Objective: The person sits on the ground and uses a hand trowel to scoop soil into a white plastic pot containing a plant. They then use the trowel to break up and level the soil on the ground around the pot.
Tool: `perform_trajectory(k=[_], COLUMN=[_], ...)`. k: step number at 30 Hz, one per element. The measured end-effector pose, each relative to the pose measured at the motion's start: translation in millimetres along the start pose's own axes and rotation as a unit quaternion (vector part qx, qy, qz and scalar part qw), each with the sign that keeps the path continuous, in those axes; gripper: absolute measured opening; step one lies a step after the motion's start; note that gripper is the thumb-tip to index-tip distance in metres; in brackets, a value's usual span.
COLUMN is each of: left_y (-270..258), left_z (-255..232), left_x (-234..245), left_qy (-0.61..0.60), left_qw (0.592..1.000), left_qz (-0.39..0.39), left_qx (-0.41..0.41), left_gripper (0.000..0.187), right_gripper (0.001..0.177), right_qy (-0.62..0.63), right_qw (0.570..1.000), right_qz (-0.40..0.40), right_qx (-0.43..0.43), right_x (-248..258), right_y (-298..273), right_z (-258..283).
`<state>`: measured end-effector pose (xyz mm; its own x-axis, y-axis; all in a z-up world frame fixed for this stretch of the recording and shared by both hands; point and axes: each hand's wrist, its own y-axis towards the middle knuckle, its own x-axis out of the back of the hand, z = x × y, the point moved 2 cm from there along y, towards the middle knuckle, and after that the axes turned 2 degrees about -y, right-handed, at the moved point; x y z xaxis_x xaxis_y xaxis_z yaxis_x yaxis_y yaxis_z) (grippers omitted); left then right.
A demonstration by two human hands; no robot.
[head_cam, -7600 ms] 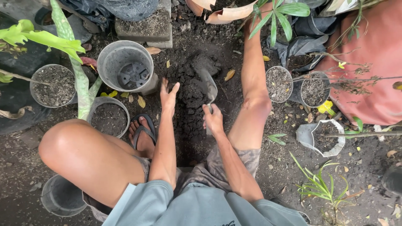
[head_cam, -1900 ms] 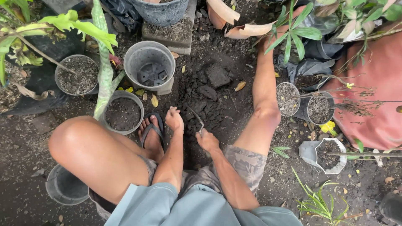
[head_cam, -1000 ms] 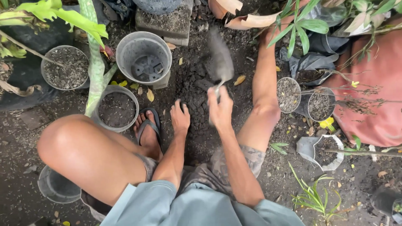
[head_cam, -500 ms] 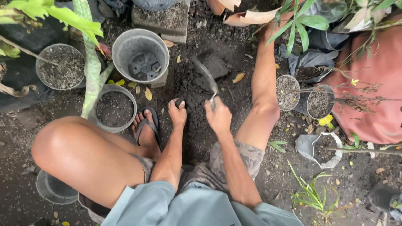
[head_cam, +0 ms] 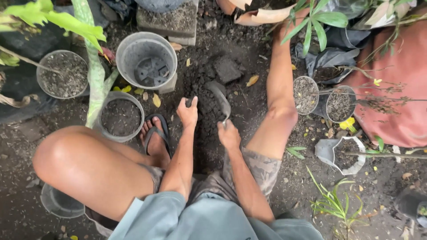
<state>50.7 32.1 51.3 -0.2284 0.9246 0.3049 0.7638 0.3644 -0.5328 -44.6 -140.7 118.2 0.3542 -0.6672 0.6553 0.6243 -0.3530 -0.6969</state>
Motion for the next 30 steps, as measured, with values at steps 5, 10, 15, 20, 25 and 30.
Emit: perform_trajectory(k=[5, 10, 15, 20, 25, 30], left_y=[-12.2, -12.7, 14.8, 47.9, 82.2, 59.1], left_z=[-18.0, -7.5, -10.5, -14.4, 8.8, 0.6], left_x=[7.7, -11.5, -42.6, -72.4, -74.7, -58.2], left_qy=[0.136, 0.246, 0.187, 0.049, 0.128, 0.199], left_qw=[0.988, 0.961, 0.963, 0.99, 0.986, 0.971], left_qz=[0.053, 0.045, 0.099, 0.13, 0.102, 0.124], left_qx=[-0.051, -0.121, -0.168, -0.016, 0.03, -0.046], left_gripper=[0.052, 0.033, 0.033, 0.06, 0.071, 0.067], right_gripper=[0.023, 0.058, 0.054, 0.054, 0.052, 0.053], right_qy=[0.309, 0.218, 0.057, -0.014, -0.021, 0.095], right_qw=[0.946, 0.97, 0.993, 1.0, 0.998, 0.995], right_qz=[-0.095, -0.041, -0.03, 0.021, 0.054, 0.021], right_qx=[-0.03, -0.097, -0.094, 0.01, 0.022, -0.037], right_x=[18.3, 8.3, 16.9, 40.2, 34.6, 14.3], right_y=[10.7, 36.4, 50.1, 29.6, 1.3, 21.3], right_z=[-6.8, -24.2, -16.9, 0.7, 4.7, -9.9])
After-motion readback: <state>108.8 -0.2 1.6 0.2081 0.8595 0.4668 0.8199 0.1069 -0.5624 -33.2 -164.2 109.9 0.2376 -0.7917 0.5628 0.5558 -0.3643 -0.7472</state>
